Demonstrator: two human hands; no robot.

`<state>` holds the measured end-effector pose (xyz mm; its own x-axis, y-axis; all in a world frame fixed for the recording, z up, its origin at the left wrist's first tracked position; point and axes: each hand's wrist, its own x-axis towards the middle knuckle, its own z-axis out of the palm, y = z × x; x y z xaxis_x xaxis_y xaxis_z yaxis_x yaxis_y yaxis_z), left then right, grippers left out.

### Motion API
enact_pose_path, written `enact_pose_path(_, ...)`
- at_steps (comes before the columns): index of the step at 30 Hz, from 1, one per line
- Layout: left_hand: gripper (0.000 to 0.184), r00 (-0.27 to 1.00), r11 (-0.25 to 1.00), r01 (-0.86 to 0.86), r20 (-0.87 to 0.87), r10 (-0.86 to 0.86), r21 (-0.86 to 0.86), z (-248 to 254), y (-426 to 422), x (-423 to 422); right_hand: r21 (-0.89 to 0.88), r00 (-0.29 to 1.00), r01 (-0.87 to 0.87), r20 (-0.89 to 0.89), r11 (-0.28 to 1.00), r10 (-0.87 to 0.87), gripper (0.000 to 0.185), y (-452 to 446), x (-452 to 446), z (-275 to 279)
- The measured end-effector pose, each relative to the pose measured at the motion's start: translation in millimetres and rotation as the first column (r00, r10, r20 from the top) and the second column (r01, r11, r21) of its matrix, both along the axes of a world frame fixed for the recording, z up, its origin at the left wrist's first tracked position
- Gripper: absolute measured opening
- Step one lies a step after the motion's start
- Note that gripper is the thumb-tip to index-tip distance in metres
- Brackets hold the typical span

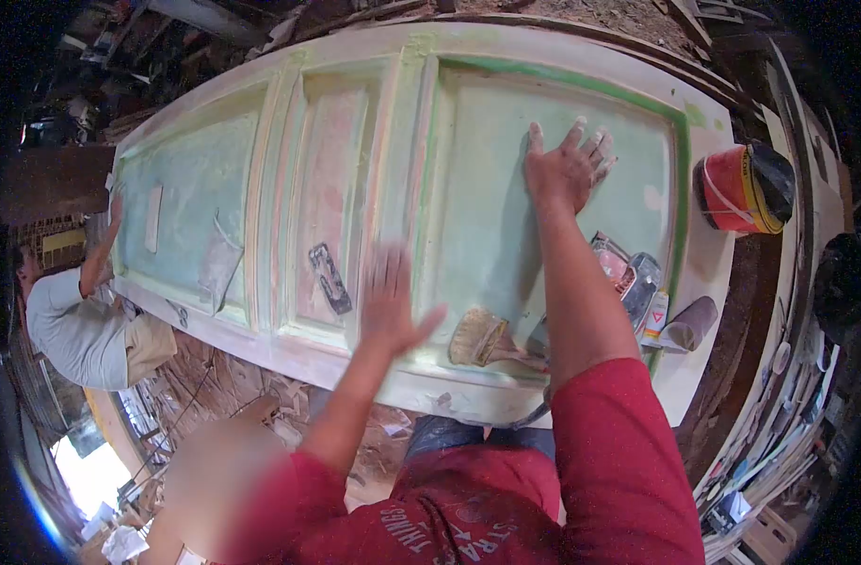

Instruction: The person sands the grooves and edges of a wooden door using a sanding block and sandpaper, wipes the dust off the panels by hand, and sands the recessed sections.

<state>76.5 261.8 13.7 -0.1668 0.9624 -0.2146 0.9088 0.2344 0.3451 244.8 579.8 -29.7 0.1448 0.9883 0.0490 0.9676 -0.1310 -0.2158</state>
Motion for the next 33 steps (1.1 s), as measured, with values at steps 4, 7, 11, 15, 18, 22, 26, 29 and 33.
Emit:
enact_pose_path(4,0.118,0.998,0.980,-0.005,-0.064,0.019,0.199,-9,106,-24,0.014,1.000,-0.006,-0.009,1.000,0.006,0.097,-1,2,-4)
enact_pose_path(7,0.113,1.000,0.994,0.002,-0.002,-0.002,0.107,-10,44,-15,0.015,1.000,-0.012,-0.006,1.000,0.012,0.098,1,1,-4)
enact_pose_path(11,0.112,0.999,0.999,0.026,0.032,-0.025,-0.048,3,-104,22,0.012,1.000,-0.010,0.019,1.000,0.009,0.099,7,2,-7)
enact_pose_path(15,0.117,0.999,0.999,0.019,0.029,-0.020,0.030,3,-76,15,0.040,1.000,-0.008,0.009,0.999,0.008,0.099,4,2,-15)
enact_pose_path(18,0.115,0.999,0.981,-0.023,-0.029,0.029,0.193,-9,45,-9,0.027,1.000,-0.020,0.015,0.999,0.020,0.100,4,3,-10)
enact_pose_path(22,0.116,0.999,0.966,-0.038,0.013,0.036,0.254,-17,87,-21,0.012,1.000,-0.020,0.006,1.000,0.020,0.099,2,4,-10)
enact_pose_path(26,0.114,0.998,0.994,0.003,0.057,-0.009,0.106,-3,-50,7,0.031,1.000,-0.007,-0.004,0.999,0.007,0.099,7,3,-14)
enact_pose_path(29,0.113,0.987,0.999,-0.040,0.159,0.037,0.013,13,-159,37,0.031,1.000,-0.010,0.005,0.999,0.010,0.098,7,5,-18)
enact_pose_path(33,0.109,0.994,0.995,-0.003,0.112,-0.008,0.095,5,-107,18,0.054,1.000,-0.003,0.029,0.999,0.001,0.097,7,3,-17)
